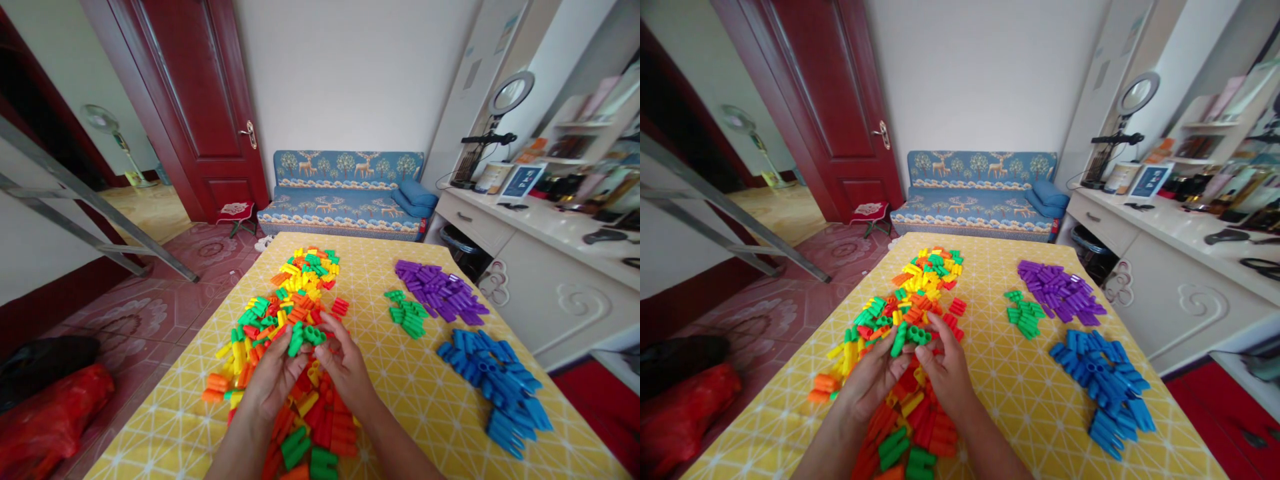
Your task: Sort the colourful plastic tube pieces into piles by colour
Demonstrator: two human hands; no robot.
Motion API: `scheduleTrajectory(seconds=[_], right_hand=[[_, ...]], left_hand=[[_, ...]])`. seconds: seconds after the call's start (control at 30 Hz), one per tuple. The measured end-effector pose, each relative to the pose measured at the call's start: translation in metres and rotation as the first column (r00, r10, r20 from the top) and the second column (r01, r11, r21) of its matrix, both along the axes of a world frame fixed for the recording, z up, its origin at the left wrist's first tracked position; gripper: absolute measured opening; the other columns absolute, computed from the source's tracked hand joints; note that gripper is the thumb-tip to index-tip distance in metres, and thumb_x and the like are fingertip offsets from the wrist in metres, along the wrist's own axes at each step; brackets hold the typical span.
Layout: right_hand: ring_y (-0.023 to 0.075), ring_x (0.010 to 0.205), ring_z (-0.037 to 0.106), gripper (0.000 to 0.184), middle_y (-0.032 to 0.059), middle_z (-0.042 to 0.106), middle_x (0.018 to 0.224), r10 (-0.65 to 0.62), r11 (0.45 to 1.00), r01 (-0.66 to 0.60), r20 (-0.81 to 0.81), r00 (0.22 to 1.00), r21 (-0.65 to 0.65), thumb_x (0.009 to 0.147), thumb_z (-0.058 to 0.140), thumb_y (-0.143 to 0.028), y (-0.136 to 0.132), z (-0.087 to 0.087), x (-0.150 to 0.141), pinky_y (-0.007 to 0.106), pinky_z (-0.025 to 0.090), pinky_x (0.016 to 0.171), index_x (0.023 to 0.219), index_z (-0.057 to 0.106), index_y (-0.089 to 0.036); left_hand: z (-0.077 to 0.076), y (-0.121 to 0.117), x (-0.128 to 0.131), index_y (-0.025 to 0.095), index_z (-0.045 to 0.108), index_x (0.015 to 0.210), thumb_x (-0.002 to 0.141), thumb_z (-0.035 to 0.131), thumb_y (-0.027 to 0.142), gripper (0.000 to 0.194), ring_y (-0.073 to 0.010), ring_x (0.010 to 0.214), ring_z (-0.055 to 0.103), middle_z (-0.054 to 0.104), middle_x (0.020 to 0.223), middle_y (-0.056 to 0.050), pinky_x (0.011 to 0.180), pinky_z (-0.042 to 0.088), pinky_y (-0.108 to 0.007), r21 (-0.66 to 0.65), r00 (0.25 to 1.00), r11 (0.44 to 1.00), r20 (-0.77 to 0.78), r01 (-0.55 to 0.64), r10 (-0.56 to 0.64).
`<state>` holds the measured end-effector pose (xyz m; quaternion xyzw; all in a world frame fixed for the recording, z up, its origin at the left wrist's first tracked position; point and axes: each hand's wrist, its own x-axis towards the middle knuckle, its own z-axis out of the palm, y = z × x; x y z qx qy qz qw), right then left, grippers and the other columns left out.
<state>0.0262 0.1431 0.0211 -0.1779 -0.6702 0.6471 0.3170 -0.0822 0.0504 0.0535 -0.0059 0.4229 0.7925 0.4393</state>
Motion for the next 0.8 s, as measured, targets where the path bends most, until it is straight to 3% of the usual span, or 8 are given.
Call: scheduleTrajectory(seconds=[0.13, 0.3, 0.4, 0.5, 0.57, 0.63, 0.7, 0.8], right_hand=[[0.0247, 0.105, 0.062, 0.053, 0.0101, 0.058, 0.129, 0.051, 0.986, -0.055, -0.028, 0.998, -0.159, 0.085, 0.057, -0.054, -0.008, 0.005, -0.002, 0.038, 0.056, 0.081, 0.129, 0.055, -0.025], [0.0226, 0.103, 0.062, 0.049, 0.0082, 0.064, 0.119, 0.022, 0.968, -0.028, -0.025, 0.999, -0.248, 0.084, 0.058, -0.056, -0.012, 0.004, -0.004, 0.033, 0.055, 0.077, 0.121, 0.06, -0.024], [0.0167, 0.081, 0.064, 0.042, 0.004, 0.068, 0.093, -0.043, 0.958, 0.039, -0.008, 0.999, -0.285, 0.079, 0.067, -0.051, -0.008, -0.004, -0.006, 0.025, 0.052, 0.063, 0.109, 0.064, -0.021], [0.0115, 0.058, 0.057, 0.039, 0.0002, 0.065, 0.073, -0.086, 0.868, 0.041, -0.068, 0.994, -0.496, 0.074, 0.071, -0.052, -0.001, -0.01, -0.009, 0.021, 0.043, 0.048, 0.092, 0.064, -0.019], [0.0105, 0.054, 0.055, 0.039, -0.0009, 0.063, 0.068, -0.143, 0.809, 0.054, -0.107, 0.984, -0.585, 0.069, 0.075, -0.052, 0.005, -0.008, -0.009, 0.02, 0.041, 0.046, 0.085, 0.063, -0.018], [0.0103, 0.053, 0.055, 0.038, -0.0016, 0.063, 0.065, -0.171, 0.79, 0.058, -0.129, 0.977, -0.611, 0.066, 0.078, -0.05, 0.01, -0.004, -0.009, 0.02, 0.041, 0.046, 0.082, 0.063, -0.018], [0.0102, 0.053, 0.056, 0.037, -0.0019, 0.063, 0.064, -0.171, 0.786, 0.051, -0.138, 0.976, -0.616, 0.066, 0.078, -0.049, 0.013, -0.001, -0.007, 0.02, 0.042, 0.047, 0.082, 0.064, -0.018], [0.0098, 0.053, 0.056, 0.037, -0.0011, 0.064, 0.066, -0.164, 0.783, 0.057, -0.117, 0.979, -0.62, 0.066, 0.078, -0.049, 0.015, -0.001, -0.006, 0.02, 0.042, 0.047, 0.082, 0.065, -0.017]], left_hand=[[-0.01, 0.003, 0.006, 0.014, 0.07, 0.093, 0.079, 0.068, 0.039, 0.028, -0.018, 0.085, 0.063, 0.067, 0.089, -0.007, 0.079, 0.054, -0.03, -0.084, 0.924, 0.995, -0.375, 0.049, -0.077], [-0.014, 0.007, 0.011, 0.022, 0.071, 0.109, 0.083, 0.061, 0.039, 0.033, -0.0237, 0.107, 0.057, 0.062, 0.111, -0.008, 0.098, 0.044, -0.039, -0.224, 0.456, 0.96, -0.881, -0.167, -0.126], [-0.011, 0.007, 0.013, 0.026, 0.07, 0.114, 0.088, 0.053, 0.036, 0.033, -0.0245, 0.107, 0.056, 0.06, 0.113, -0.009, 0.099, 0.042, -0.041, -0.302, 0.31, 0.939, -0.919, -0.161, -0.243], [-0.01, 0.005, -0.005, 0.026, 0.07, 0.113, 0.09, 0.05, 0.037, 0.033, -0.0253, 0.11, 0.055, 0.061, 0.113, -0.009, 0.102, 0.04, -0.041, -0.333, 0.221, 0.927, -0.93, -0.174, -0.293], [-0.014, 0.004, -0.03, 0.026, 0.069, 0.115, 0.089, 0.05, 0.037, 0.034, -0.0263, 0.114, 0.053, 0.061, 0.115, -0.009, 0.106, 0.037, -0.042, -0.325, 0.146, 0.899, -0.945, -0.292, -0.294], [-0.021, 0.004, -0.061, 0.025, 0.062, 0.125, 0.084, 0.056, 0.036, 0.042, -0.0291, 0.124, 0.046, 0.055, 0.129, -0.01, 0.11, 0.032, -0.044, -0.345, 0.067, 0.826, -0.933, -0.446, -0.353], [-0.029, 0.006, -0.09, 0.024, 0.053, 0.134, 0.076, 0.065, 0.036, 0.06, -0.0351, 0.135, 0.034, 0.041, 0.144, -0.012, 0.111, 0.028, -0.049, -0.436, 0.068, 0.707, -0.872, -0.558, -0.484], [-0.04, 0.009, -0.119, 0.025, 0.049, 0.138, 0.072, 0.068, 0.033, 0.069, -0.0384, 0.139, 0.028, 0.037, 0.148, -0.013, 0.11, 0.028, -0.052, -0.587, 0.104, 0.599, -0.756, -0.545, -0.646]])
